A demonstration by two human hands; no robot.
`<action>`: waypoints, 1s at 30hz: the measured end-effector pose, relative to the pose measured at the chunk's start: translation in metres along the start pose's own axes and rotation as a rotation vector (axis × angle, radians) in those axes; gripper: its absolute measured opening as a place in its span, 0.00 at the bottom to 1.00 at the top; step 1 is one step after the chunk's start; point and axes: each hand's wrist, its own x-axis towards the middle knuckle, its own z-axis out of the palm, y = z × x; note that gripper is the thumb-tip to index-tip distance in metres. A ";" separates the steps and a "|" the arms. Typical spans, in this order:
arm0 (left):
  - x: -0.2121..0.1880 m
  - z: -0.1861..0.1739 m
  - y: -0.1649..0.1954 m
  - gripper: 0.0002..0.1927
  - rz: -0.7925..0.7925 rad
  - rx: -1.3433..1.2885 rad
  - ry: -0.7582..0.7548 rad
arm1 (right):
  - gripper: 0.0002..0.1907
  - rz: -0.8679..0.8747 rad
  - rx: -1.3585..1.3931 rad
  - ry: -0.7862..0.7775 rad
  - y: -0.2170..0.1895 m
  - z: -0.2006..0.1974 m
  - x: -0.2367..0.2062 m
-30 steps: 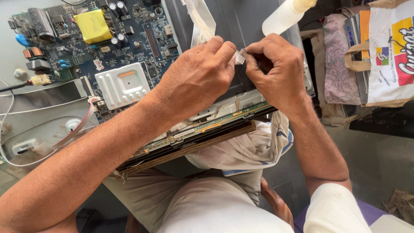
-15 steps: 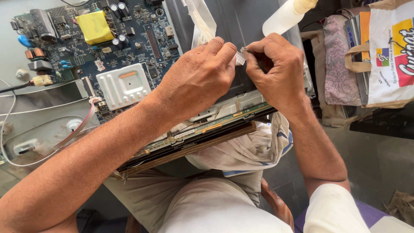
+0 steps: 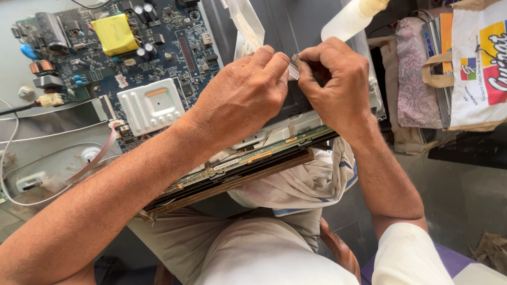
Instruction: The person applies liquid from a squeeze bottle onto a flat ribbon cable connector on a television mainboard, wipes the area with a cloth, and presses and aligns the ribbon connector into its socket on the board, working on the board resting on their lap at a repair bench.
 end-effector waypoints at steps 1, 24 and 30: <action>0.000 0.000 0.000 0.12 -0.003 0.013 0.003 | 0.03 0.006 0.000 -0.003 0.000 0.000 0.000; 0.001 0.000 0.000 0.11 -0.001 -0.013 -0.019 | 0.03 0.009 0.025 0.001 0.001 0.003 0.003; 0.001 0.001 0.000 0.12 0.001 -0.011 0.002 | 0.03 -0.010 0.000 0.007 0.003 0.002 0.003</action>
